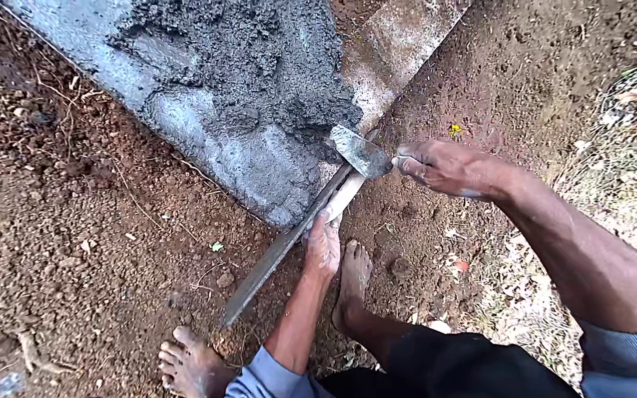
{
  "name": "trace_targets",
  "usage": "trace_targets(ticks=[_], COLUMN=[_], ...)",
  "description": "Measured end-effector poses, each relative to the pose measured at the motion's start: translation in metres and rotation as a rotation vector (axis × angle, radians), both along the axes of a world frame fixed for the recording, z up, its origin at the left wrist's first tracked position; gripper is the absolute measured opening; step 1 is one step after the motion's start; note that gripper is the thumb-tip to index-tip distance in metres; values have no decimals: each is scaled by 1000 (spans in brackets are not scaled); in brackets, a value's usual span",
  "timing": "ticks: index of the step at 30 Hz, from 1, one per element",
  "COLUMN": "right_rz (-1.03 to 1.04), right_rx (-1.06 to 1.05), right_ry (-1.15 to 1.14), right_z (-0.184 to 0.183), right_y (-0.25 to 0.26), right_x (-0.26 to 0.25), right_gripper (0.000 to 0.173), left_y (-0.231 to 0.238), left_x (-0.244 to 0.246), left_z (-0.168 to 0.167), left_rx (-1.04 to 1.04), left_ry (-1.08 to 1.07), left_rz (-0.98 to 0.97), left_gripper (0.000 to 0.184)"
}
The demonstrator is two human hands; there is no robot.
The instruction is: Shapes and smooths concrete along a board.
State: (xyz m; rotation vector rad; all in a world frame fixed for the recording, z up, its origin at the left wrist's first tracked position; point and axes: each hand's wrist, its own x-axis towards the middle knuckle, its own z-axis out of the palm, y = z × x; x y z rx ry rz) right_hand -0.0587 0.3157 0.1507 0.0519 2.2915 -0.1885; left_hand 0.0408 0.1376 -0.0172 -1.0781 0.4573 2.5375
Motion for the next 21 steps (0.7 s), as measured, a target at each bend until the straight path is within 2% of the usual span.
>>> trace_targets(ticks=[3, 6, 8, 10, 12, 14, 19, 21], right_rz=[-29, -199, -150, -12, 124, 165, 117, -61], right_rx=[96, -52, -80, -21, 35, 60, 110, 38], right_ry=[90, 220, 177, 101, 51, 22, -59, -60], right_z=[27, 35, 38, 34, 25, 14, 11, 19], right_y=[2, -13, -31, -44, -43, -39, -36, -26], right_x=[-1, -17, -34, -43, -39, -24, 8, 18], right_gripper=[37, 41, 41, 40, 37, 36, 33, 34], left_y=[1, 0, 0, -1, -2, -2, -2, -2], left_x=[0, 0, 0, 1, 2, 3, 3, 4], left_z=[-1, -1, -2, -2, -2, -4, -4, -5], left_rx=[1, -1, 6, 13, 21, 27, 27, 27], left_ry=[0, -2, 10, 7, -10, -14, -5, 7], left_rz=[9, 23, 14, 16, 17, 25, 27, 20], left_gripper=[30, 28, 28, 28, 27, 28, 32, 32])
